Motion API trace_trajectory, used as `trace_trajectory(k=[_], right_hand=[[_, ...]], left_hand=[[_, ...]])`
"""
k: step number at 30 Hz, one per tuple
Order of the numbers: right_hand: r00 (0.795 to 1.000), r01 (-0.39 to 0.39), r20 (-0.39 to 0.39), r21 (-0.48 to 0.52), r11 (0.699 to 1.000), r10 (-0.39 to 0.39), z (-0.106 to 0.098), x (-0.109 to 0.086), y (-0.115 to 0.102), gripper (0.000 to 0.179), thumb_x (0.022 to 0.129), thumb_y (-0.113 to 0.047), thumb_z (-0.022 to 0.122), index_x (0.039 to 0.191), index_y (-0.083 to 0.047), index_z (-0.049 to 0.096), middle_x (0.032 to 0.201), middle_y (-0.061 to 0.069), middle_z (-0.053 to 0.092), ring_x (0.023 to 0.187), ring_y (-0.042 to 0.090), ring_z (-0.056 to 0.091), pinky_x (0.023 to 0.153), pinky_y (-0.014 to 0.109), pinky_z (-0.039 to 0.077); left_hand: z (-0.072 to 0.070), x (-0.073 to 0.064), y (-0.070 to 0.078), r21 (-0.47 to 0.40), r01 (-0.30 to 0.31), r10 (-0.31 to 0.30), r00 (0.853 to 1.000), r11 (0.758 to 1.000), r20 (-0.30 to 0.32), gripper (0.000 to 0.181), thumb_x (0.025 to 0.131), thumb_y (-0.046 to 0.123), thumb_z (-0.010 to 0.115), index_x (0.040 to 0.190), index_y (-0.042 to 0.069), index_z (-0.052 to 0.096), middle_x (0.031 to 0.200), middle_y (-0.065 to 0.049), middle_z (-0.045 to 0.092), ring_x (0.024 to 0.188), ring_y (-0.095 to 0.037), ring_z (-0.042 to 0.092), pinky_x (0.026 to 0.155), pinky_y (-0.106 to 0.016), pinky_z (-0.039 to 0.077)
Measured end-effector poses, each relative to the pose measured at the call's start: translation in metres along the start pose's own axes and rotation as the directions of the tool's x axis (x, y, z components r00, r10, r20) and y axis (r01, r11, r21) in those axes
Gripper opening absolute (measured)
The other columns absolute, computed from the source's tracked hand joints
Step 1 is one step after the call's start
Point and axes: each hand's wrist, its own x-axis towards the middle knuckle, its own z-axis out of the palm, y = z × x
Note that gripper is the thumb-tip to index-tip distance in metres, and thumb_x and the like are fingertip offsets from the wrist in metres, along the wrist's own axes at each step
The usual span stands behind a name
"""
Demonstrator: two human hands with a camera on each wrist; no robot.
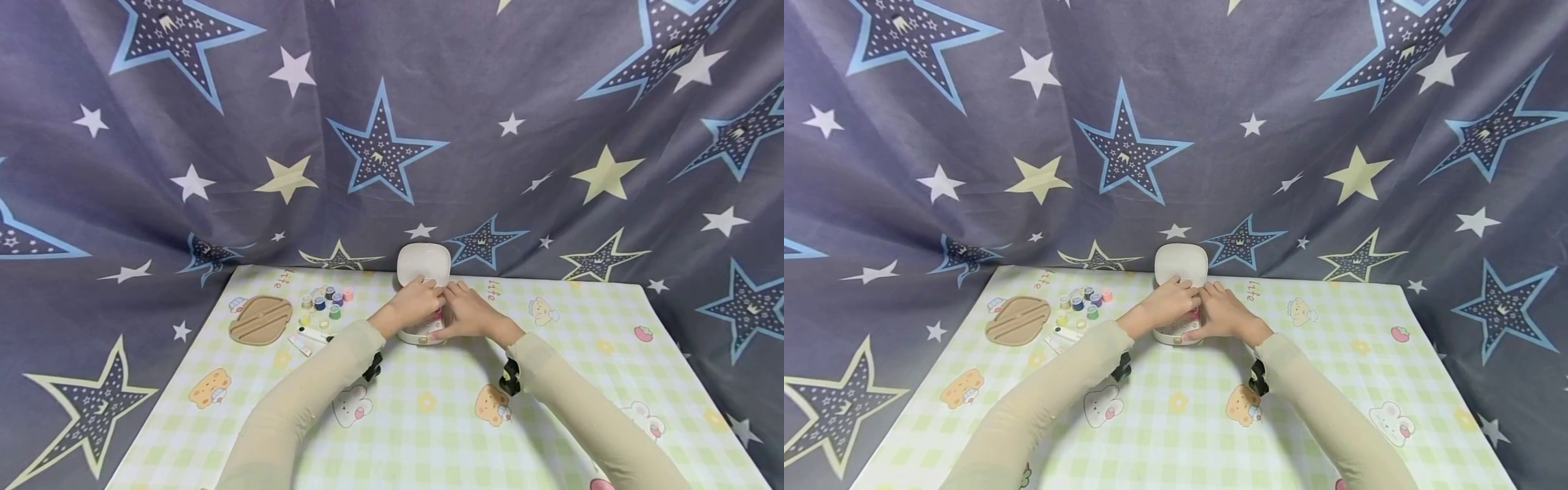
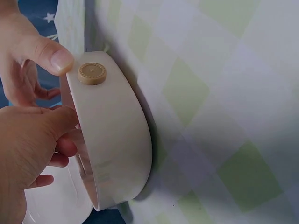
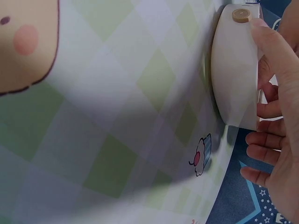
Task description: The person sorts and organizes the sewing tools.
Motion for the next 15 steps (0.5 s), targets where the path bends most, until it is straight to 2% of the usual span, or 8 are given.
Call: trace_trajectory(k=[7,15], right_hand=[[1.000,0.002,-0.013,0.019,1.000,-0.002,0.0002,-0.0004,0.0013,0.097,0.070,-0.066,0.082,0.140,-0.006,0.055,0.127,0.011,0.058,0.115,0.027,0.051,0.100,0.048,0.047],[0.999,0.014,-0.030,0.023,1.000,-0.013,0.0015,-0.0002,0.0005,0.094,0.068,-0.066,0.083,0.135,-0.005,0.056,0.124,0.010,0.059,0.112,0.026,0.051,0.101,0.045,0.046]], left_hand=[[-0.0011,0.0006,0.0001,0.019,-0.021,0.021,1.000,1.000,0.019,0.031,0.097,0.036,0.066,0.124,0.023,0.070,0.127,0.005,0.070,0.111,-0.016,0.063,0.098,-0.038,0.051],[0.0039,0.0013,0.0014,-0.050,-0.011,0.014,0.998,0.999,0.060,0.036,0.101,0.040,0.060,0.130,0.018,0.066,0.128,0.001,0.069,0.114,-0.019,0.063,0.103,-0.043,0.050]])
